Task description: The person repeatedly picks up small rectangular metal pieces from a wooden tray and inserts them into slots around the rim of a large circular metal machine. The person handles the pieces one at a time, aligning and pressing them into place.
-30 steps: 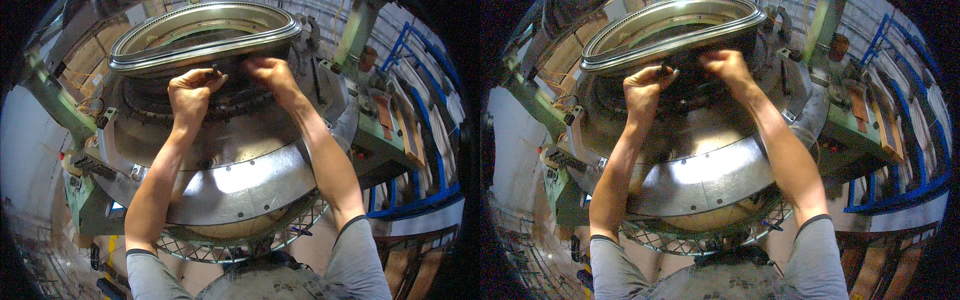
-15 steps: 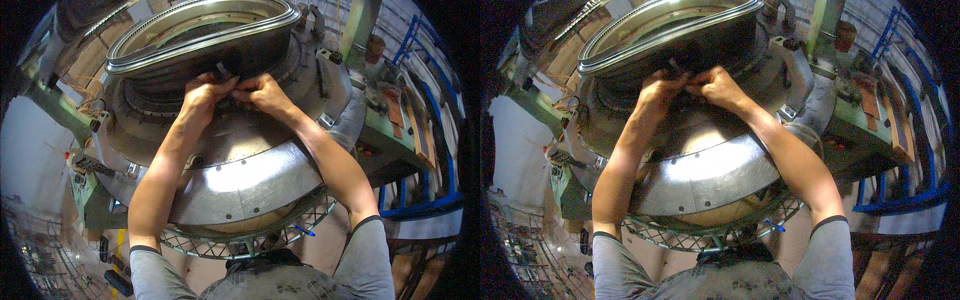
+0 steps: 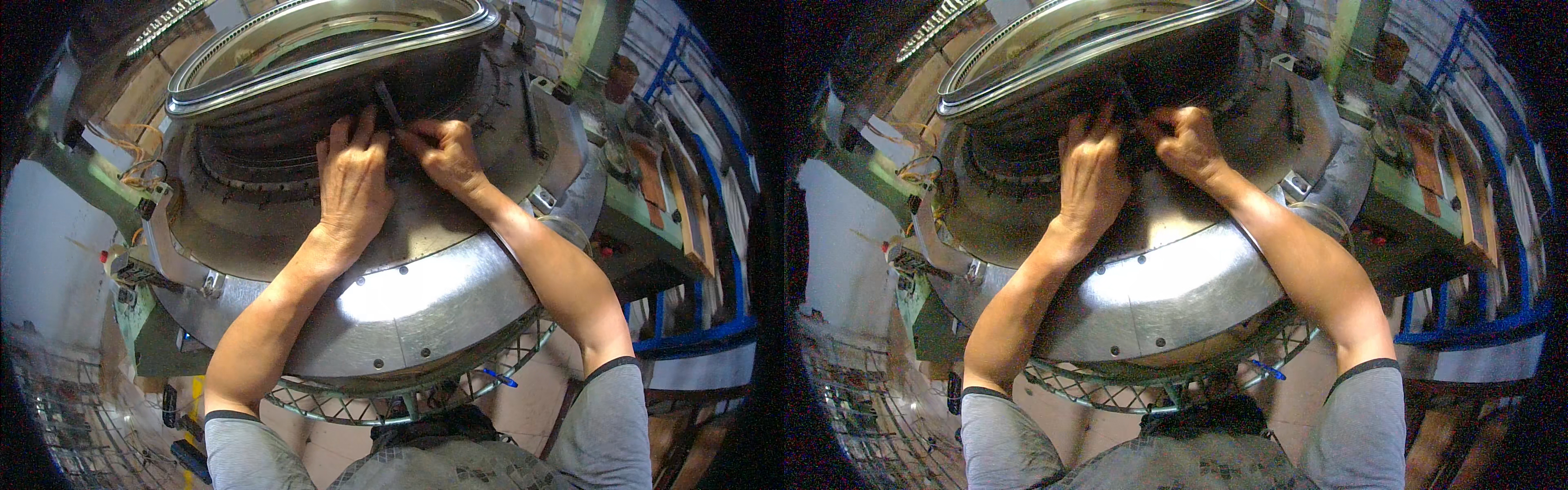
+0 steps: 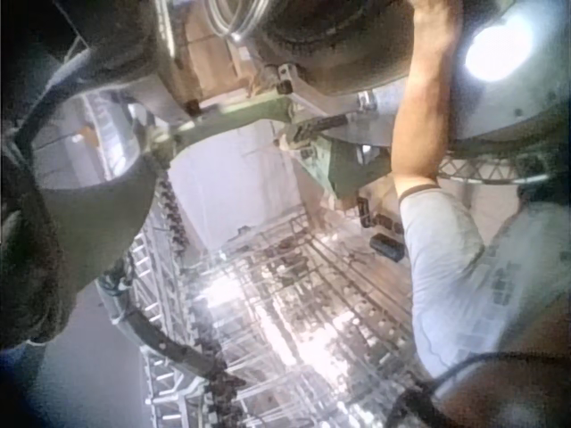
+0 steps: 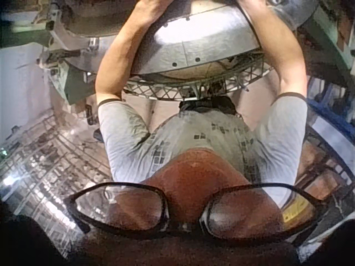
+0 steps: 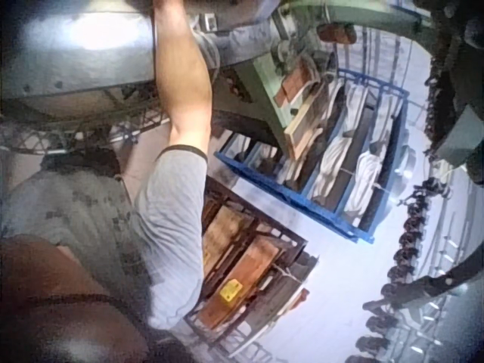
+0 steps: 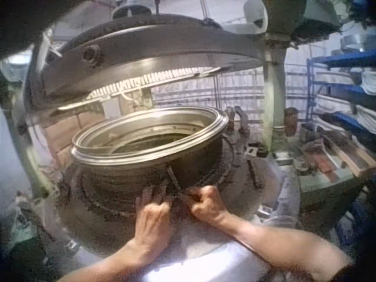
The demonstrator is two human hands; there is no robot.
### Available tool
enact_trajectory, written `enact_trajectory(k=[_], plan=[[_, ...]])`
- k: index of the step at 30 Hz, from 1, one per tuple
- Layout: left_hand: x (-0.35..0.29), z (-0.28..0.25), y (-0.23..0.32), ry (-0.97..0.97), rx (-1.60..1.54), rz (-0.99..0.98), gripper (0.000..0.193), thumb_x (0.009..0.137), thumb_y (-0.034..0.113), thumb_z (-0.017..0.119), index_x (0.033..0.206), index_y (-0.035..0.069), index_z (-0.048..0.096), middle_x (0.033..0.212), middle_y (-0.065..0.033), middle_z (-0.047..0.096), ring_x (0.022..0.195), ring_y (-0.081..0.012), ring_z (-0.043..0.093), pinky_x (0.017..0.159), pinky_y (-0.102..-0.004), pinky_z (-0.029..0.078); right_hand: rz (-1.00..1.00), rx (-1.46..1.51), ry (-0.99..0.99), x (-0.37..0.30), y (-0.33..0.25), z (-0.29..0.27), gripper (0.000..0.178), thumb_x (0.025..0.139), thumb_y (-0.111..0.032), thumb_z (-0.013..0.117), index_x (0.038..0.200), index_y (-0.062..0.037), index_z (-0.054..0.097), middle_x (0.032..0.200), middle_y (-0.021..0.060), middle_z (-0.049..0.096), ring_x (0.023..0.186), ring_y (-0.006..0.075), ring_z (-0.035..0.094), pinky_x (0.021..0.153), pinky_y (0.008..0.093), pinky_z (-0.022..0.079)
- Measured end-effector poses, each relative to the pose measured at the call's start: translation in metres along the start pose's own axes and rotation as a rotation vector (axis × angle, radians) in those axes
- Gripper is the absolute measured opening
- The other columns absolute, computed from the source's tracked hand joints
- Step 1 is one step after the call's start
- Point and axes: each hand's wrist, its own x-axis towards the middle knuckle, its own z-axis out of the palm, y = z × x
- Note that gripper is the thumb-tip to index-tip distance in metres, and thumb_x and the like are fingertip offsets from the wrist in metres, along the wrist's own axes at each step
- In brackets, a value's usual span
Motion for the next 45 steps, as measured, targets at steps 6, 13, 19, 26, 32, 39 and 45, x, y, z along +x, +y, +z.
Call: enact_trajectory(k=[6,13,19,26,32,39,45], plan=[[-0.0021,0.0019,0.0007,0.013,-0.009,-0.007,0.051,0.061,0.001,0.070,0.112,0.001,0.065,0.145,-0.0181,0.050,0.126,-0.0395,0.046,0.103,-0.0547,0.037,0.024,-0.005,-0.010,-0.0005,0.0029,0.0009,0.016,0.089,-0.012,0.071,0.098,-0.0002,0.076,0.084,0.0167,0.075,0.073,0.0081,0.064,0.066,0.0300,0.052],[-0.0016,0.0043,-0.0005,0.015,-0.056,-0.008,0.052,0.060,0.001,0.070,0.111,0.001,0.066,0.148,-0.0176,0.047,0.128,-0.0400,0.044,0.108,-0.0599,0.032,-0.009,-0.009,0.016,-0.0026,-0.0013,-0.0003,0.016,0.088,-0.012,0.072,0.095,0.0009,0.076,0.082,0.0174,0.075,0.071,0.0090,0.065,0.064,0.0307,0.052],[-0.0018,0.0034,-0.0011,0.002,-0.054,-0.007,0.051,0.060,0.001,0.070,0.112,0.001,0.066,0.150,-0.0165,0.047,0.128,-0.0409,0.045,0.107,-0.0630,0.033,-0.022,0.003,0.025,-0.0028,-0.0049,-0.0008,0.015,0.088,-0.012,0.072,0.093,0.0007,0.076,0.080,0.0184,0.074,0.069,0.0108,0.066,0.062,0.0310,0.052],[-0.0011,0.0022,-0.0014,-0.018,-0.071,-0.001,0.052,0.060,0.002,0.070,0.112,0.002,0.066,0.150,-0.0157,0.046,0.129,-0.0416,0.044,0.108,-0.0658,0.032,-0.034,-0.025,0.043,-0.0024,-0.0051,-0.0014,0.015,0.088,-0.013,0.072,0.091,0.0005,0.076,0.080,0.0185,0.074,0.067,0.0108,0.065,0.062,0.0313,0.051],[-0.0012,0.0031,-0.0008,-0.017,-0.054,-0.002,0.056,0.060,0.003,0.070,0.115,0.003,0.067,0.151,-0.0129,0.045,0.130,-0.0406,0.042,0.109,-0.0659,0.031,-0.022,-0.008,0.030,-0.0021,-0.0031,-0.0004,0.015,0.088,-0.013,0.071,0.093,0.0005,0.076,0.082,0.0179,0.074,0.069,0.0107,0.066,0.063,0.0312,0.052],[-0.0020,0.0008,-0.0009,-0.044,-0.014,0.004,0.058,0.059,0.003,0.070,0.117,0.004,0.067,0.152,-0.0112,0.044,0.130,-0.0398,0.042,0.109,-0.0642,0.031,0.008,0.041,0.056,-0.0019,-0.0028,0.0011,0.018,0.083,-0.020,0.070,0.088,-0.0039,0.076,0.080,0.0239,0.068,0.068,0.0346,0.071,0.063,0.0394,0.054],[-0.0008,0.0010,-0.0020,-0.047,-0.065,0.005,0.058,0.058,0.003,0.071,0.116,0.003,0.067,0.153,-0.0118,0.043,0.129,-0.0401,0.042,0.109,-0.0637,0.032,-0.015,0.039,0.075,-0.0013,-0.0025,0.0013,0.018,0.085,-0.021,0.069,0.086,-0.0036,0.076,0.078,0.0241,0.067,0.065,0.0353,0.070,0.061,0.0403,0.053]])
